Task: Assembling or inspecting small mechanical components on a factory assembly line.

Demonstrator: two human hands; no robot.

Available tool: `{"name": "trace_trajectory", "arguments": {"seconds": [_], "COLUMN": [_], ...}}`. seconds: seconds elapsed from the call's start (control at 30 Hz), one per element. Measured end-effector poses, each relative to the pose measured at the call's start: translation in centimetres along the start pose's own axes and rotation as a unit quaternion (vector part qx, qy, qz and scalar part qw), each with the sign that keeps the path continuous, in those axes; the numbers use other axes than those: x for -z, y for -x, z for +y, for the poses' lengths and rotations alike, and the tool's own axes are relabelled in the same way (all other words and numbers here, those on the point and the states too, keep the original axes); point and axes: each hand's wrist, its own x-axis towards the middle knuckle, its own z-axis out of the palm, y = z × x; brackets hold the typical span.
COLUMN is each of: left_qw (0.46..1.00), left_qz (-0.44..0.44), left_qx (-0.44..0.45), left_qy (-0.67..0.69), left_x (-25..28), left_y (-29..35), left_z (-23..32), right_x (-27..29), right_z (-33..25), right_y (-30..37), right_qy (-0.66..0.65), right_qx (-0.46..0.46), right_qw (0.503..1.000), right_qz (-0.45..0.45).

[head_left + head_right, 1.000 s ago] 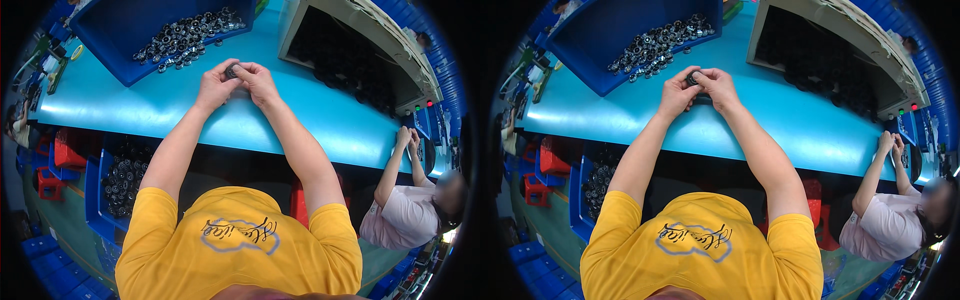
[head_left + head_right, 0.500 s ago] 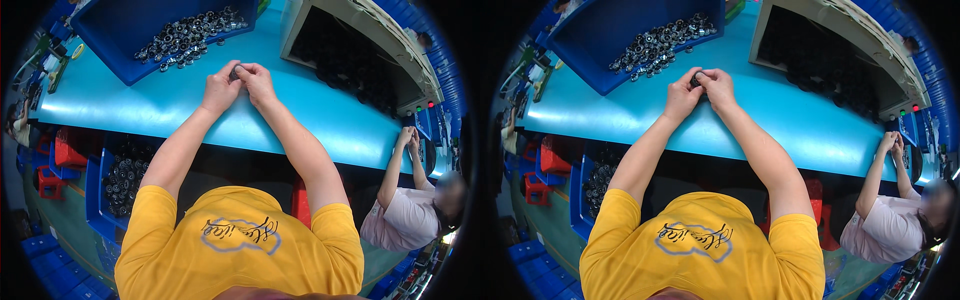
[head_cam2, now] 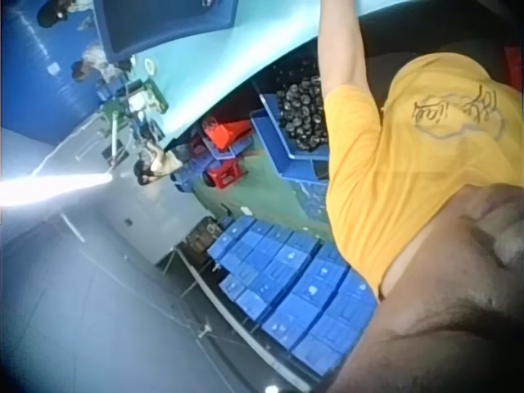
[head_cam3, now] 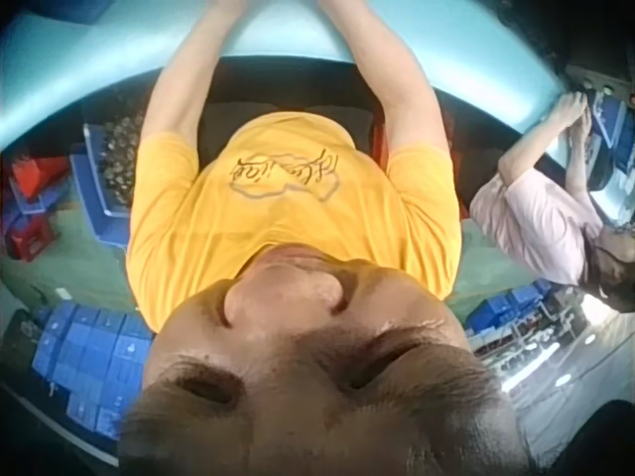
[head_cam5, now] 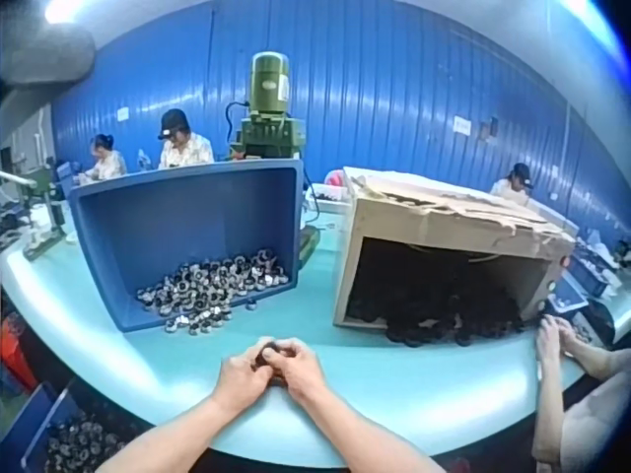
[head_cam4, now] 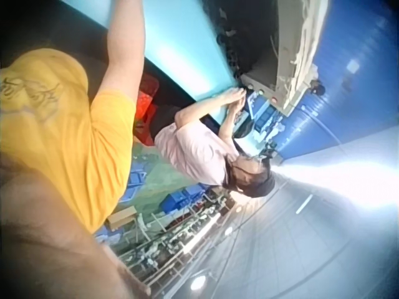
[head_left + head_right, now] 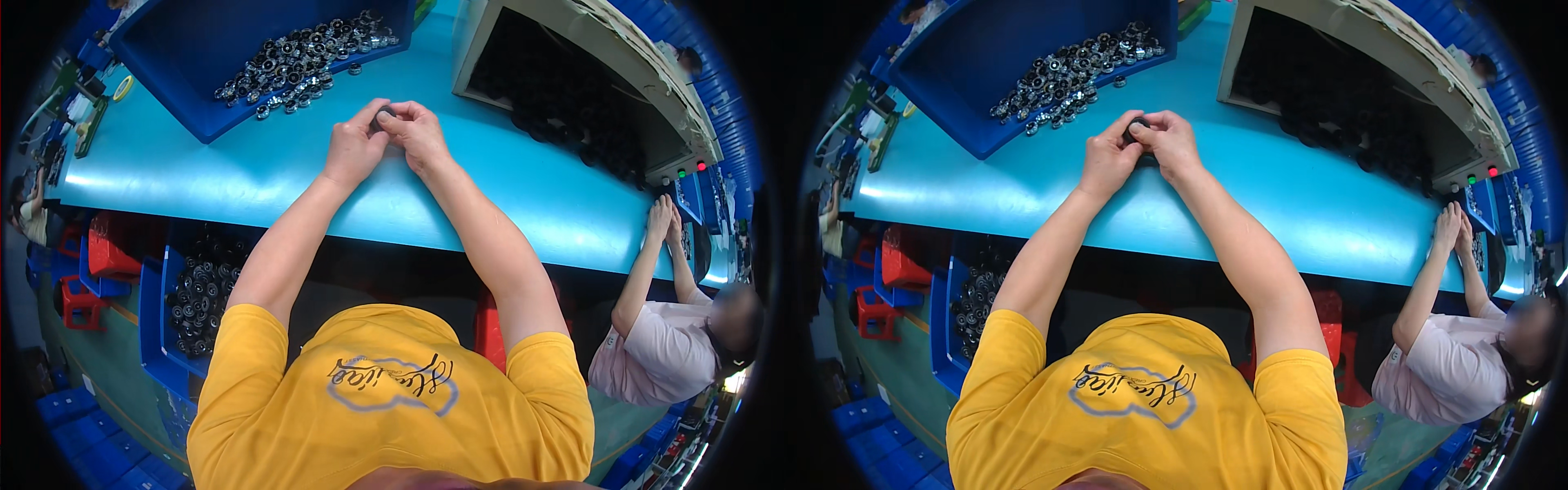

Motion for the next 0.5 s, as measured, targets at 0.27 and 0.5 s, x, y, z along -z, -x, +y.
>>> {"name": "trace_trajectory", "arguments": {"seconds": [0.27, 0.5], "left_qw": [0.956, 0.98], "left_qz": [-0.09, -0.01], "left_qx": [0.123, 0.092], "left_qy": [0.251, 0.177], "left_x": [2.0, 1.2], "left_y": [-0.5, -0.3], "left_z": [1.0, 0.9], "right_x": [1.2, 0.7], "right_z": [-1.9, -0.9], "right_y": [0.6, 0.4], "right_qy": [-0.055, 0.027], "right_qx": [-0.028, 0.028], "right_qw": [0.992, 0.997], "right_qz": [-0.112, -0.068]}}
